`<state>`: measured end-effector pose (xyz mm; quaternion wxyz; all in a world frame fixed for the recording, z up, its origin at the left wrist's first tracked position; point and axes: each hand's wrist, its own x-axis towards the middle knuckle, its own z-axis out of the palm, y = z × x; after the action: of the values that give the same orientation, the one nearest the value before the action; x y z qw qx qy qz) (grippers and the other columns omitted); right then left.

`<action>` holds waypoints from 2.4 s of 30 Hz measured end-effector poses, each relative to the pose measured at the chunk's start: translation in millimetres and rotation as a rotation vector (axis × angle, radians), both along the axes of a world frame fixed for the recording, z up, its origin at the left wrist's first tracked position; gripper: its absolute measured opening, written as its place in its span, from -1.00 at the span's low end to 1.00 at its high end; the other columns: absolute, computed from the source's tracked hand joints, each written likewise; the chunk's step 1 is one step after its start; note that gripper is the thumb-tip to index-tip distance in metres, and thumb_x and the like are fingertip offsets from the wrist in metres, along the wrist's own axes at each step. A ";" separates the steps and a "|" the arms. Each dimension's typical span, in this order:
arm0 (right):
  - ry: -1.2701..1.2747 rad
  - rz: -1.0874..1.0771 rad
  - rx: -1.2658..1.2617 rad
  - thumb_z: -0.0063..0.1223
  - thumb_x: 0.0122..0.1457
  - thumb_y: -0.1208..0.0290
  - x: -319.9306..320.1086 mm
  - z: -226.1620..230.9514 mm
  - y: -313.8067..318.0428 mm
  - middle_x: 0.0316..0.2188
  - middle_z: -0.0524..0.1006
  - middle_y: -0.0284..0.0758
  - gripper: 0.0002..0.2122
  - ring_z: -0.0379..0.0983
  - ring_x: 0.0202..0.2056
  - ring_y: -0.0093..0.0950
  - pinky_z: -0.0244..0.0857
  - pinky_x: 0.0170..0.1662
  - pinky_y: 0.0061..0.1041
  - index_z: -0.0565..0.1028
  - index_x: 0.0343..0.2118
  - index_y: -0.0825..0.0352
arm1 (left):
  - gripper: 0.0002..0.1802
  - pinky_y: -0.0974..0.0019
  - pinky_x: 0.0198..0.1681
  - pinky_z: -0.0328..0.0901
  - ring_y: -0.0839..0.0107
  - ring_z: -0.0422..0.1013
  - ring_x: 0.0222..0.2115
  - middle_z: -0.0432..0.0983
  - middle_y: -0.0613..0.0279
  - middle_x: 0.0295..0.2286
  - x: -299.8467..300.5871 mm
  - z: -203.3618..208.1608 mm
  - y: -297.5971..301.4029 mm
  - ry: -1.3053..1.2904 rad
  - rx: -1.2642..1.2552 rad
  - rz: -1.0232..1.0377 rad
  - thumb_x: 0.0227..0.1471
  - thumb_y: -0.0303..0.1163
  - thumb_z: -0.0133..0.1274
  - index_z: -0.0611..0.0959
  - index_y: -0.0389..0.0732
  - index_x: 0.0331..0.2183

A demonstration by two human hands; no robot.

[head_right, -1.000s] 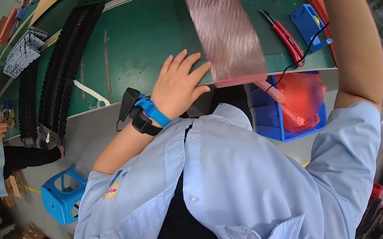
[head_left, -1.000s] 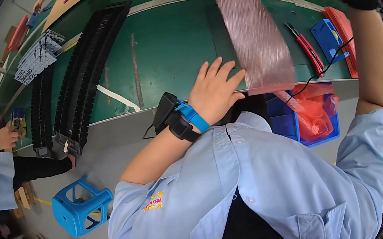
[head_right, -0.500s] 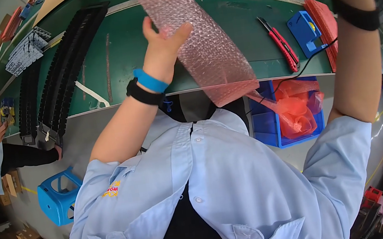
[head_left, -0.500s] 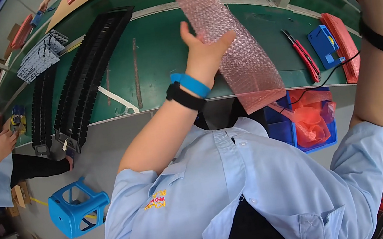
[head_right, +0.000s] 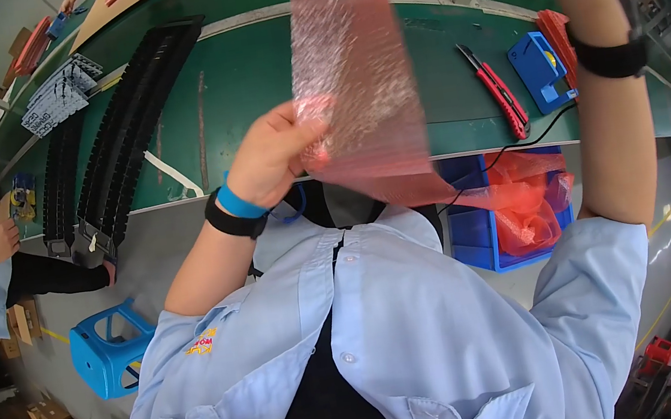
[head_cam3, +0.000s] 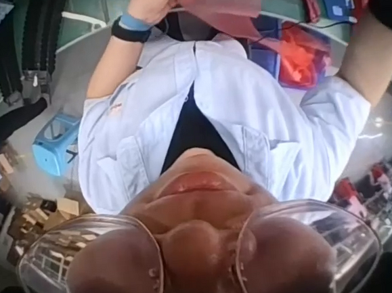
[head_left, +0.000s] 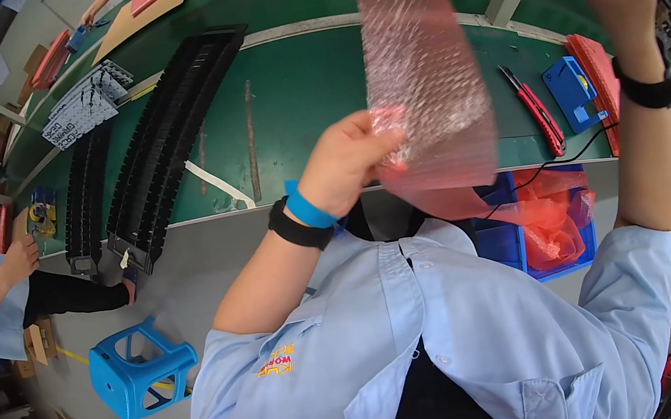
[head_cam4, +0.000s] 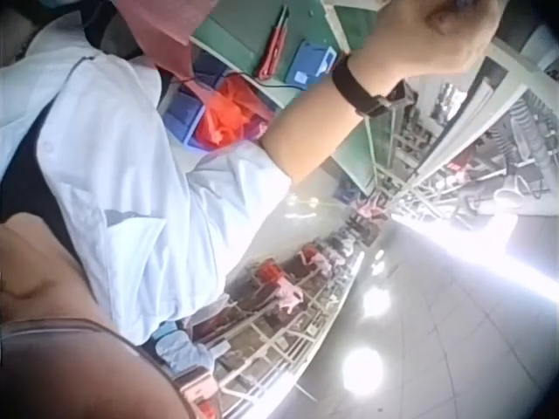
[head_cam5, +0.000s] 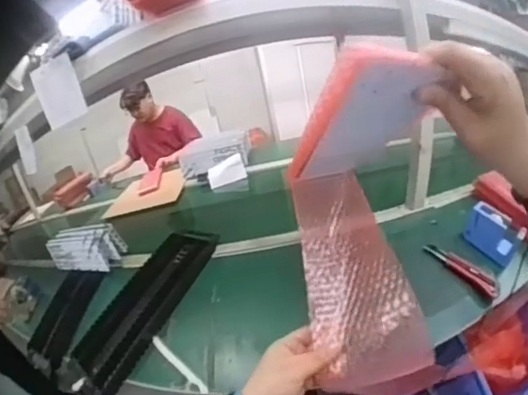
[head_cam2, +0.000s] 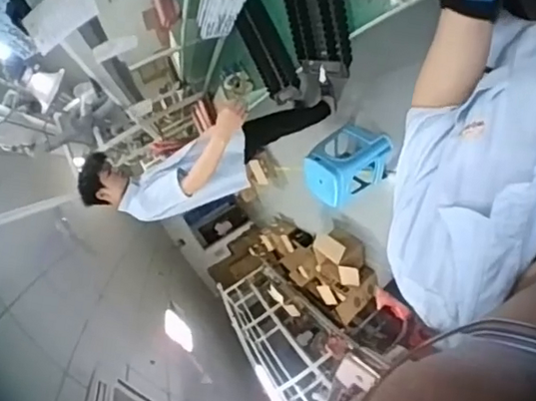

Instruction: The person wraps a keyboard component in bubble wrap, cuts the excess with a utility knife, and secures it with tape. They repeat this process for a second component before clearing the remaining bubble wrap scraps from the table.

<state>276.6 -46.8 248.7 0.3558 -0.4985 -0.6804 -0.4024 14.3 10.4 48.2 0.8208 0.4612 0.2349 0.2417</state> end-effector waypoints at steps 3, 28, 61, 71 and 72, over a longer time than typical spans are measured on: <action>-0.178 0.013 0.004 0.16 -0.03 0.52 -35.7 -21.1 -5.0 -0.44 0.49 -0.20 -0.79 0.44 -0.41 -0.39 0.28 -0.35 -0.45 0.46 -0.31 0.44 | -0.75 0.45 -0.40 0.31 0.56 0.37 -0.46 0.46 0.32 -0.47 4.4 -5.8 -24.0 -0.185 -0.130 -0.253 0.11 -0.34 0.02 0.56 -0.31 -0.23; 0.158 0.131 -0.844 0.23 -0.12 0.30 -73.3 -197.4 -7.6 -0.31 0.44 -0.31 -0.62 0.39 -0.32 -0.31 0.31 -0.27 -0.39 0.49 -0.19 0.30 | -0.86 0.51 -0.33 0.31 0.67 0.36 -0.44 0.47 0.36 -0.46 -44.9 -46.5 -46.8 0.185 0.052 -0.219 0.13 -0.39 0.00 0.51 -0.28 -0.36; 0.413 0.090 -0.738 0.26 -0.13 0.43 -112.7 -224.9 -2.7 -0.23 0.40 -0.22 -0.65 0.29 -0.17 -0.24 0.13 -0.05 -0.34 0.48 -0.21 0.33 | -0.46 -0.02 -0.24 0.37 -0.22 0.43 -0.32 0.42 -0.36 -0.27 -269.5 50.8 312.4 1.152 0.827 1.764 -0.07 -0.52 -0.02 0.15 -0.27 -0.05; 0.440 0.055 -0.718 0.24 -0.13 0.42 -102.6 -225.6 -8.7 -0.24 0.40 -0.21 -0.65 0.29 -0.16 -0.22 0.14 -0.06 -0.32 0.48 -0.21 0.32 | -0.54 -0.02 -0.12 0.37 0.07 0.35 -0.10 0.32 -0.07 -0.11 -178.6 73.7 139.9 -0.487 0.742 1.289 0.05 -0.58 -0.08 0.15 -0.17 -0.04; 0.506 0.129 -0.704 0.20 -0.06 0.41 -99.0 -229.6 -6.2 -0.23 0.41 -0.23 -0.69 0.32 -0.18 -0.26 0.17 -0.08 -0.36 0.48 -0.21 0.33 | -0.58 -0.02 -0.11 0.36 0.08 0.35 -0.10 0.33 -0.05 -0.11 -154.7 65.1 115.2 -0.500 0.685 1.198 0.07 -0.56 -0.08 0.18 -0.16 -0.05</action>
<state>177.6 -52.9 19.1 0.3441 -0.6288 -0.6972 0.0118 -140.4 125.6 113.2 0.3867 0.4154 0.1638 0.8069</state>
